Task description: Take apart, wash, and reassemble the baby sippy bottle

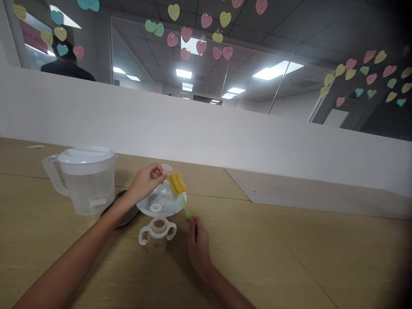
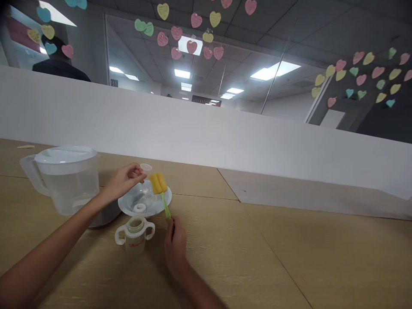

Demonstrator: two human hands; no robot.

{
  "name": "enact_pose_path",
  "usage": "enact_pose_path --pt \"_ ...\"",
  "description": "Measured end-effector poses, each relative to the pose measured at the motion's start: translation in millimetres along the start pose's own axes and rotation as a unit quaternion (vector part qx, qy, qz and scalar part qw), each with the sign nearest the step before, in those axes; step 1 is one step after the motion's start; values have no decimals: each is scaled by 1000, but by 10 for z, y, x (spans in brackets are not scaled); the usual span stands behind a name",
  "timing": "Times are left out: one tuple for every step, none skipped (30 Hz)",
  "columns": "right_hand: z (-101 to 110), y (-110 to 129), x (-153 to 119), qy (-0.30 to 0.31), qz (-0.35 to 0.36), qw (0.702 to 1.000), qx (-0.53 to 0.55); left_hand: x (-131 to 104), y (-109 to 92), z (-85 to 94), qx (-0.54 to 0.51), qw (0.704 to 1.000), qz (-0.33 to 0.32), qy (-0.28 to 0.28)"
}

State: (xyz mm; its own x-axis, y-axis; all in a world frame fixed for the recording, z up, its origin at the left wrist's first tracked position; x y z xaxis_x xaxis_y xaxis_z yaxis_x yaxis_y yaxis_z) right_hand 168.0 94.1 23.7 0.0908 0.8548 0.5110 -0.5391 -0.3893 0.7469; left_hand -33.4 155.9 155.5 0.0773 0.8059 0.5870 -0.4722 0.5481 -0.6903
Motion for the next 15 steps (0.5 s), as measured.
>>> enact_pose_path --pt "35 1 4 -12 -2 1000 16 -4 6 -12 12 1000 5 7" --pt "57 9 9 -18 2 999 27 -10 1 -25 32 999 8 16" --pt "63 21 13 -16 8 999 33 -15 -12 -35 54 998 9 27" --pt "56 29 16 -10 12 999 34 -20 -28 -43 78 996 8 40" --pt "39 31 20 0 12 999 33 -23 -37 -49 101 993 10 57" --pt "18 25 23 10 9 999 30 -24 -34 -47 127 989 14 76" --pt "-1 13 26 18 2 999 28 -24 -14 -32 158 983 22 94" --pt "-15 -4 29 21 -7 999 26 -21 24 2 194 975 34 108" --pt "-23 -20 31 21 -16 999 25 -16 76 54 233 964 48 116" --pt "-26 -33 33 20 -22 999 26 -9 138 120 274 952 62 121" --pt "-27 -43 35 17 -27 999 29 -4 210 190 314 938 76 124" --pt "-27 -52 35 15 -31 999 33 -1 294 258 353 922 91 129" --pt "-28 -59 35 15 -34 999 36 -3 387 321 388 906 108 134" --pt "-31 -64 34 16 -37 998 39 -10 487 375 418 889 126 141" --pt "-36 -66 32 18 -38 998 41 -22 587 415 442 873 142 148"
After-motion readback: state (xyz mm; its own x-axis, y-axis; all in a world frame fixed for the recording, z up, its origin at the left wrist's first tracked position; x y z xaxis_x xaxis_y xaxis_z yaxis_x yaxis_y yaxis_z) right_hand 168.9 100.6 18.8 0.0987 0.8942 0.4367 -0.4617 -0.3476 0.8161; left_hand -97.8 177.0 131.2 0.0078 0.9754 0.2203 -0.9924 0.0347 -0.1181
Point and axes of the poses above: each hand's wrist, its own x-axis towards the middle knuckle, its own z-axis out of the back of the hand, y = z × x, the point moved 9 cm from there along x, towards the middle knuckle, and after that the axes turned 2 degrees about -x, right-handed, at the moved point
